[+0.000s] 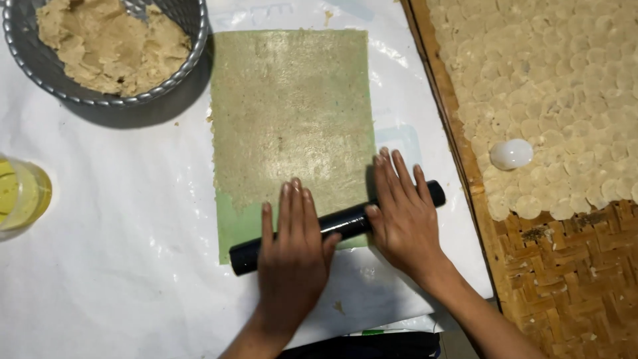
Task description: Flatten small pieces of dough into thin crackers using a rolling pin on a mat.
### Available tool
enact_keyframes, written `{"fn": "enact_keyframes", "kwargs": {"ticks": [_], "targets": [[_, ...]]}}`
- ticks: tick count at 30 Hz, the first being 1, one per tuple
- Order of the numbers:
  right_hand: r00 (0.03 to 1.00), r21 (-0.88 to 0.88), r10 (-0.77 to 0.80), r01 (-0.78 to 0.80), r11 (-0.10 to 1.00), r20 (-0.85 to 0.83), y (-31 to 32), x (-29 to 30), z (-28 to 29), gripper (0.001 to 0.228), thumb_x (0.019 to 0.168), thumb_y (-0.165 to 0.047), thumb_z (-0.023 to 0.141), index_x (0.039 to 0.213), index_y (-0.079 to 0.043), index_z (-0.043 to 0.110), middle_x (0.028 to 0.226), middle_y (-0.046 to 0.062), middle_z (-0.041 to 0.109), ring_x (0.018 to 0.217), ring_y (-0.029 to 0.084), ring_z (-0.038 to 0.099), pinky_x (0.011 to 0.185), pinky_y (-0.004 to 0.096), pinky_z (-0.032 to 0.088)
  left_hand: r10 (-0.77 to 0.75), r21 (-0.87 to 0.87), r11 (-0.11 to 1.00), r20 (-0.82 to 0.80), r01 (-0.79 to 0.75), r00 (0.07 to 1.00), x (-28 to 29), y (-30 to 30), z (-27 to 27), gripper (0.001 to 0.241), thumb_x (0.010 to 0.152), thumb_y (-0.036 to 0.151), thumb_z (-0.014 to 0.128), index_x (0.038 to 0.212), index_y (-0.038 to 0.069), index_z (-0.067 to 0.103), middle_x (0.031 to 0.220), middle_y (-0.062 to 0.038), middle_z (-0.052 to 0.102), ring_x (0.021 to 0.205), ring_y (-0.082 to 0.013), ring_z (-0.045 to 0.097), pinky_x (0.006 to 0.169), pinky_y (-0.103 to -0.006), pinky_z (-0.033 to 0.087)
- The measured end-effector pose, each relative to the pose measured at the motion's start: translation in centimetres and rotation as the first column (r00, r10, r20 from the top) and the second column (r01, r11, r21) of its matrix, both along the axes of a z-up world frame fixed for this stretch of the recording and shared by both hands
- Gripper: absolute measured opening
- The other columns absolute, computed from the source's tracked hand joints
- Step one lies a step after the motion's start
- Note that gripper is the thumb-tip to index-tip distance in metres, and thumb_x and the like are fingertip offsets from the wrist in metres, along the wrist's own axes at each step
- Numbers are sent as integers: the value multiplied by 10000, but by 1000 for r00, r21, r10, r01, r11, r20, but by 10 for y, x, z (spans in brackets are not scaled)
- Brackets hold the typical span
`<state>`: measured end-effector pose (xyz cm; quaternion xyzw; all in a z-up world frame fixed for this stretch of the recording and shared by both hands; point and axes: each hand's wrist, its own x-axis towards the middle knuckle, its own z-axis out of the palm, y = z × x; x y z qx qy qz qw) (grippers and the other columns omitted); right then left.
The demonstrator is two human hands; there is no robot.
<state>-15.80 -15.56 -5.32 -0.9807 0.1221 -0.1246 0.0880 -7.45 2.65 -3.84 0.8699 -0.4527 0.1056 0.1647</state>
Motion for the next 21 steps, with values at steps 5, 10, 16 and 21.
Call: {"fn": "enact_keyframes", "kwargs": {"ticks": [5, 10, 16, 21], "targets": [[1000, -8, -17, 17, 1000, 1, 12, -48, -12, 697, 953, -227, 494, 1566, 52, 312, 1648, 216, 347, 1551, 346, 295, 1251, 551, 237, -12, 14, 1000, -25, 12, 1000, -46, 19, -19, 683, 1038, 380, 500, 1497, -102, 345, 1591, -312, 366, 1513, -401, 358, 1235, -530, 270], [1000, 55, -14, 14, 998, 0, 27, -94, -15, 691, 941, -222, 518, 1555, 34, 331, 1648, 216, 340, 1548, 359, 305, 1240, 546, 252, -85, 97, 992, 41, 80, 996, -85, 41, -32, 629, 1006, 301, 459, 1492, -96, 405, 1587, -281, 400, 1512, -377, 349, 1242, -492, 228], [978, 223, -89, 46, 974, 188, 44, -128, -15, 539, 1059, -336, 322, 1420, 2, 535, 1551, 196, 494, 1485, 355, 436, 1277, 512, 288, -153, -131, 979, 32, 156, 988, -81, 57, -27, 384, 990, 215, 647, 1306, 1, 614, 1401, -208, 580, 1299, -317, 573, 1107, -449, 449], [939, 204, -107, 41, 978, 326, 40, -129, -16, 545, 1077, -393, 262, 1223, -41, 650, 1290, 179, 624, 1250, 329, 586, 1182, 534, 432, -223, -54, 974, -54, 220, 973, -68, 53, -20, 486, 937, 205, 668, 1341, -40, 551, 1194, -222, 622, 1014, -322, 625, 891, -436, 486]]}}
